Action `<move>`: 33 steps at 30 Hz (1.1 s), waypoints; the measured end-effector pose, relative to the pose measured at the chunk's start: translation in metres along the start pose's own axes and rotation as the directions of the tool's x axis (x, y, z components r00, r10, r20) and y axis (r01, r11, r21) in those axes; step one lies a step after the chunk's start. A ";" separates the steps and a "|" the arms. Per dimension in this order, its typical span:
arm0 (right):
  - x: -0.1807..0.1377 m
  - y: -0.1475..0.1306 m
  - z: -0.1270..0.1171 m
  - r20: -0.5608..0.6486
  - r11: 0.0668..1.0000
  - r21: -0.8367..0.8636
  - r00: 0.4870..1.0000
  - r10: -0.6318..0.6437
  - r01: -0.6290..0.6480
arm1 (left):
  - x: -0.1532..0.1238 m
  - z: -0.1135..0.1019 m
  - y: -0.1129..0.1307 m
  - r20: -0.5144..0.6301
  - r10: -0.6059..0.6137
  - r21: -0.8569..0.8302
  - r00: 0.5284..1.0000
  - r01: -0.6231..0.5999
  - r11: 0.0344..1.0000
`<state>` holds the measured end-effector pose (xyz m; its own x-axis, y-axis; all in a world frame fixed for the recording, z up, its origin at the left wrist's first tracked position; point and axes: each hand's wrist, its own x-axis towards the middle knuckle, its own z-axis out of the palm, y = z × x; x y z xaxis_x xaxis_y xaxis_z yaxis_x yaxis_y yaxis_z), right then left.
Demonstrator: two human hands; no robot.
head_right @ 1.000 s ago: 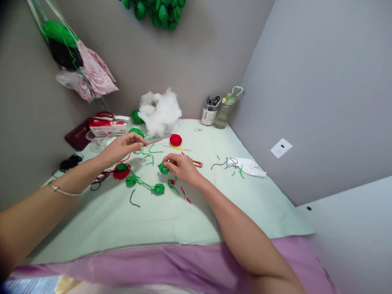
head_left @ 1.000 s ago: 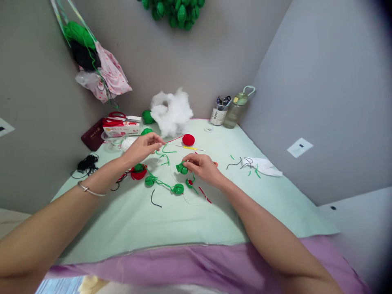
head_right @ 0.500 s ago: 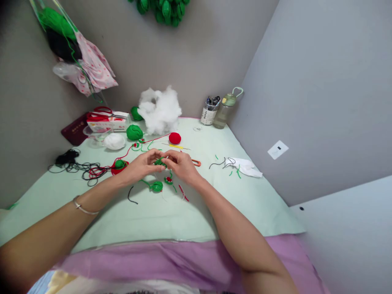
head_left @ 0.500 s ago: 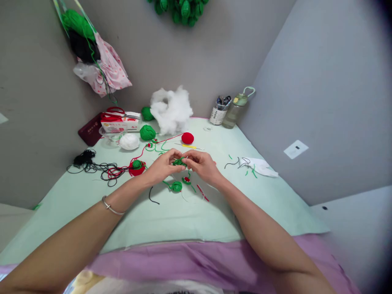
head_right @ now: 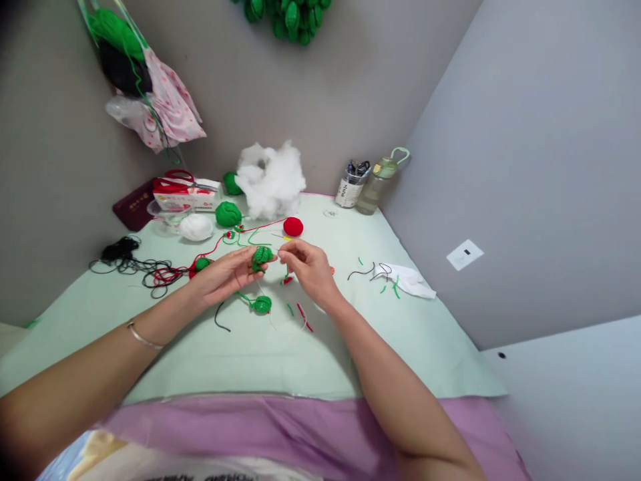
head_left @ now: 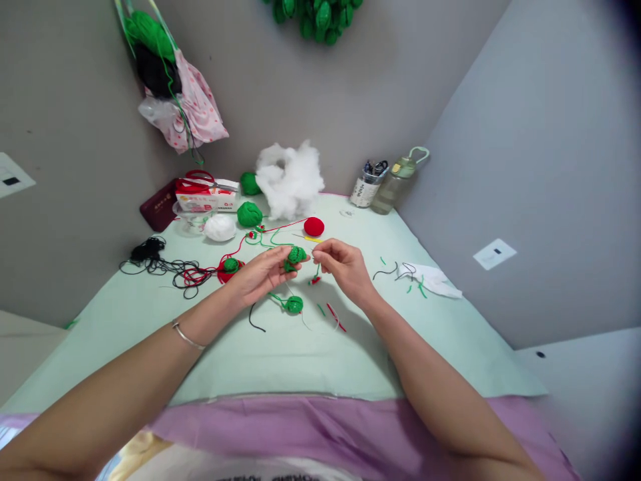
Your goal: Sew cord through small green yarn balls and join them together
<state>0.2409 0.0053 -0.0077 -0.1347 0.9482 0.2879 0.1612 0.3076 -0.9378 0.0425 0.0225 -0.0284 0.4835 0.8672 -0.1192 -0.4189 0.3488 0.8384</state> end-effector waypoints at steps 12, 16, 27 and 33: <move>-0.003 -0.001 0.004 -0.026 0.998 -0.040 0.999 0.038 -0.039 | 0.001 -0.002 -0.005 -0.047 0.156 0.211 0.987 -0.143 0.967; -0.002 0.003 0.005 0.021 0.998 -0.046 0.999 0.050 -0.049 | 0.001 -0.001 -0.010 -0.005 0.229 0.335 0.973 -0.215 0.917; 0.001 0.005 0.000 0.099 0.992 -0.095 0.991 0.088 -0.078 | -0.001 0.002 -0.011 0.074 0.223 0.438 0.972 -0.233 0.868; 0.002 0.006 -0.005 -0.050 0.989 -0.147 0.998 0.024 -0.032 | -0.003 -0.001 -0.004 0.064 0.250 0.656 0.966 -0.229 0.719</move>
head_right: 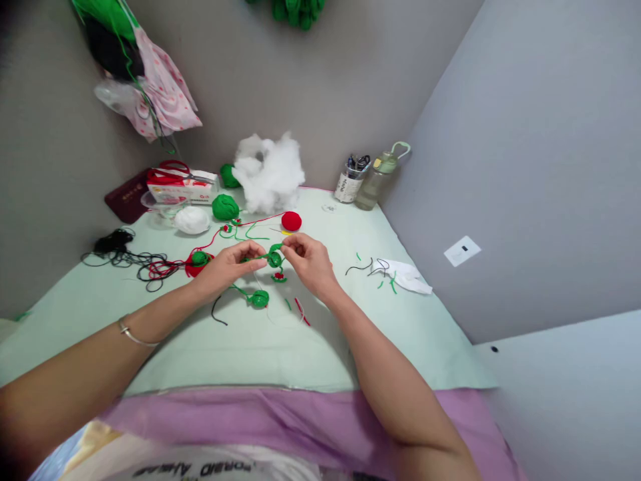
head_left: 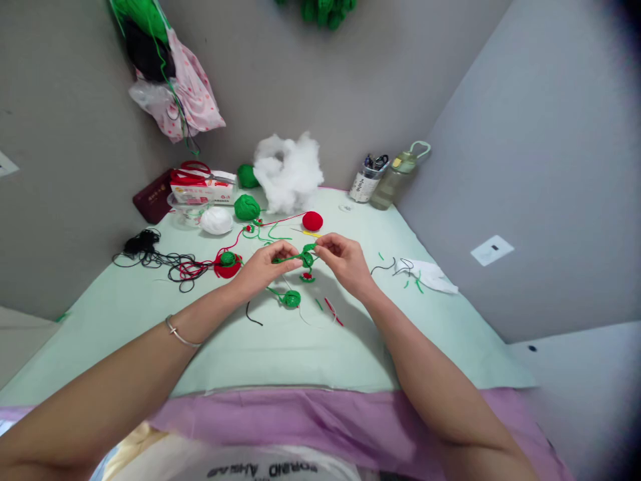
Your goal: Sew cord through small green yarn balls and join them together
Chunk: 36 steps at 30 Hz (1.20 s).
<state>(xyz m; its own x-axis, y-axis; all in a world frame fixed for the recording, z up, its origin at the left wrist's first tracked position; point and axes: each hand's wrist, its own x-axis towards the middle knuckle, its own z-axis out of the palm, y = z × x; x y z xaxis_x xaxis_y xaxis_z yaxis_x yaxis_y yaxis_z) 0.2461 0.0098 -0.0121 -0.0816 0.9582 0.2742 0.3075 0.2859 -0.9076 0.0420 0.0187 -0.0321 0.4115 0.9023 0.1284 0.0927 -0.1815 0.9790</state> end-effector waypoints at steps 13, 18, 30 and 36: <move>0.001 0.002 -0.003 -0.016 0.998 0.050 0.999 0.034 -0.033 | 0.001 -0.007 0.005 0.018 -0.101 -0.142 0.995 0.103 0.985; 0.004 -0.001 -0.009 -0.006 0.975 0.205 0.996 0.089 -0.086 | 0.000 -0.005 0.009 0.033 -0.154 -0.224 0.988 0.158 0.962; -0.006 -0.015 0.005 0.134 0.911 0.392 0.988 0.080 -0.127 | -0.001 -0.002 0.009 0.037 -0.175 -0.253 0.984 0.179 0.951; -0.007 -0.015 0.009 0.057 0.949 0.314 0.998 0.014 -0.031 | 0.000 0.000 0.007 0.014 -0.175 -0.264 0.984 0.173 0.949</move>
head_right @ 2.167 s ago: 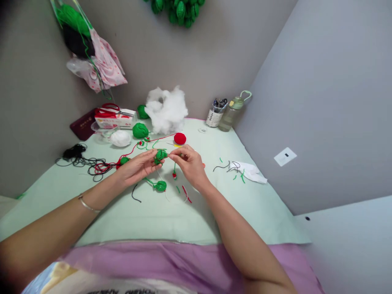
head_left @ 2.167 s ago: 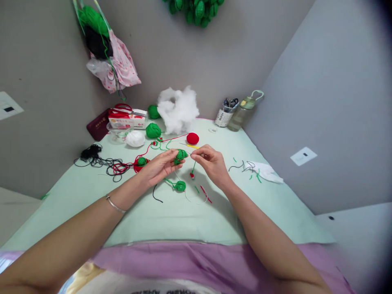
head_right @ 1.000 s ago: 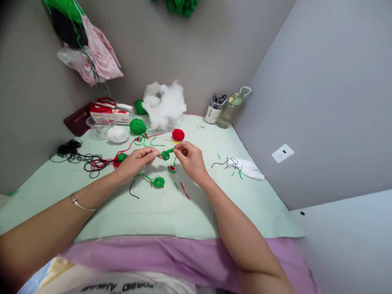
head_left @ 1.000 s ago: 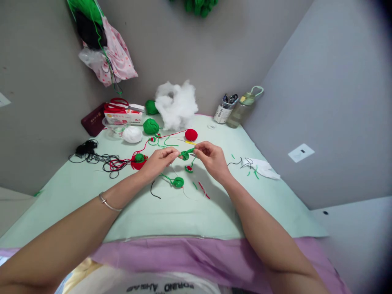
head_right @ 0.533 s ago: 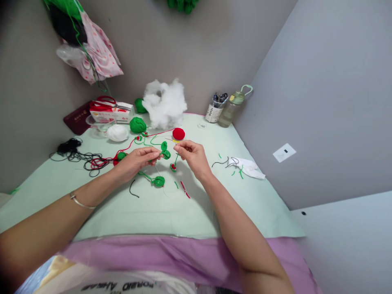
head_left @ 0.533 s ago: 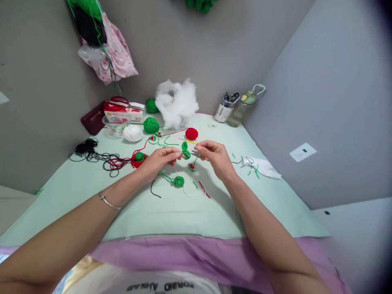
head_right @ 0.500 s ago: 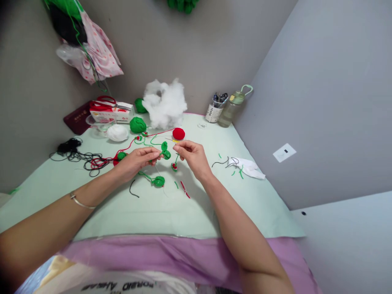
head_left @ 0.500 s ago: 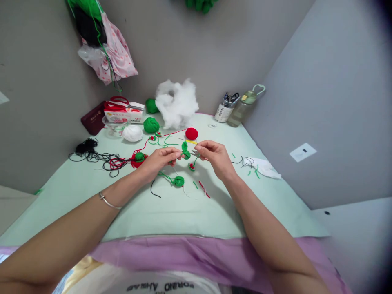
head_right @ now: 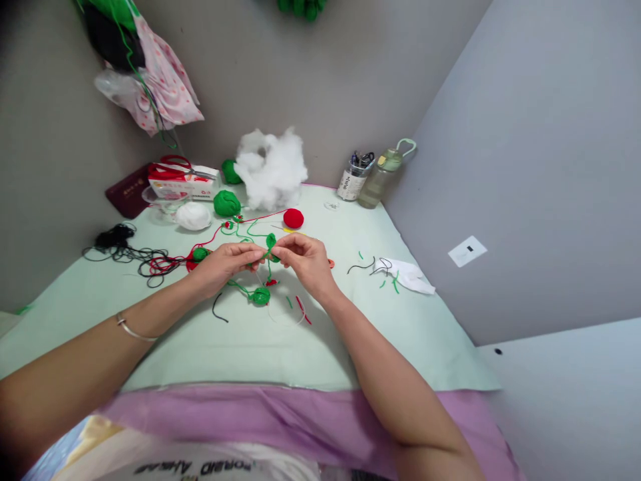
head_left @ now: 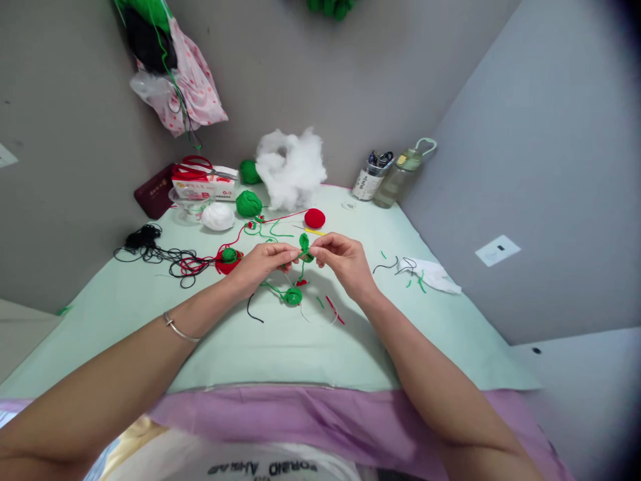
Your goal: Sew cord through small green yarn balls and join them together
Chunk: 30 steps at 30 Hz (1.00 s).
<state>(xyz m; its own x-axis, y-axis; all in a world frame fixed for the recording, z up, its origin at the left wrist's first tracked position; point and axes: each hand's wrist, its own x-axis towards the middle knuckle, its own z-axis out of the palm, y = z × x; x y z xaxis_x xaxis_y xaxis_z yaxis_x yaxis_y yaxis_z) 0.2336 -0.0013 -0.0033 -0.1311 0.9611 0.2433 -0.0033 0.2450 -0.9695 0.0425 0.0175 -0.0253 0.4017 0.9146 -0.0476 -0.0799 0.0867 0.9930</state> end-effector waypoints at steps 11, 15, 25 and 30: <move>-0.001 0.003 0.003 -0.024 0.994 -0.096 0.999 -0.047 0.044 | -0.001 0.000 0.001 0.008 -0.001 0.013 1.000 0.001 1.000; 0.000 0.005 0.000 -0.050 0.991 -0.122 0.997 -0.058 0.052 | -0.001 0.000 0.001 -0.003 -0.010 0.003 1.000 0.010 1.000; -0.001 0.003 0.002 -0.016 0.991 -0.112 0.997 -0.076 0.073 | -0.002 0.001 0.003 0.014 -0.006 0.008 1.000 0.006 1.000; -0.002 0.005 0.002 -0.018 0.981 -0.163 0.993 -0.113 0.109 | -0.002 0.001 0.002 0.023 -0.006 0.008 1.000 0.006 1.000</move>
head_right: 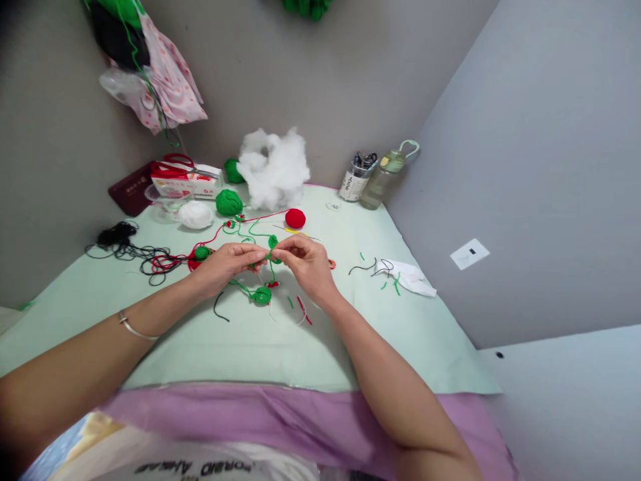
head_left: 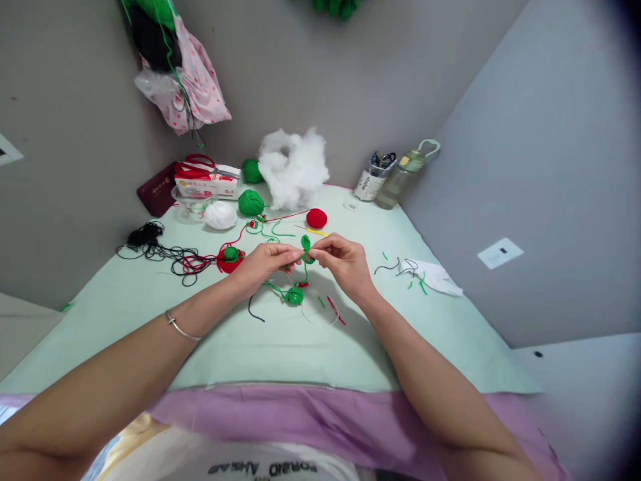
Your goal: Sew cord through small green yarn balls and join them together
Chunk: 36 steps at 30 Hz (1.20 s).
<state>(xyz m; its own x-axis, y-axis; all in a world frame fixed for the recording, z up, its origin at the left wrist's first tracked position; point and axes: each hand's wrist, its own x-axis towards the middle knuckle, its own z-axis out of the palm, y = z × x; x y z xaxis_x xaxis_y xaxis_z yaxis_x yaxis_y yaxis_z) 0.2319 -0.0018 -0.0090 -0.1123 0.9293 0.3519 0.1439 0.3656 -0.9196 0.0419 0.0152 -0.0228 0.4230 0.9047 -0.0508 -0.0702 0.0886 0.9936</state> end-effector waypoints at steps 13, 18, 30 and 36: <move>-0.003 0.000 -0.003 0.044 0.964 -0.220 0.988 -0.146 0.152 | 0.001 -0.002 -0.004 0.024 0.015 -0.016 1.000 -0.015 1.000; -0.004 0.001 0.001 0.022 0.978 -0.153 0.990 -0.142 0.144 | -0.002 0.001 -0.002 0.094 -0.057 -0.178 0.994 0.073 0.981; -0.005 0.001 -0.002 0.020 0.945 -0.259 0.979 -0.201 0.199 | -0.001 0.002 0.003 -0.031 0.030 -0.114 0.999 -0.034 0.993; -0.009 0.002 0.006 0.032 0.909 -0.336 0.967 -0.252 0.248 | 0.000 0.005 -0.001 -0.062 0.032 -0.140 0.998 -0.040 0.989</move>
<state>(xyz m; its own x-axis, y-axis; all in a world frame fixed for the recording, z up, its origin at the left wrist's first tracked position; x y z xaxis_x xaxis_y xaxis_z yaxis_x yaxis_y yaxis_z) 0.2268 -0.0096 -0.0148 -0.1761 0.8050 0.5666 0.4336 0.5802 -0.6895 0.0467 0.0135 -0.0230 0.3633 0.9313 -0.0254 -0.2129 0.1095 0.9709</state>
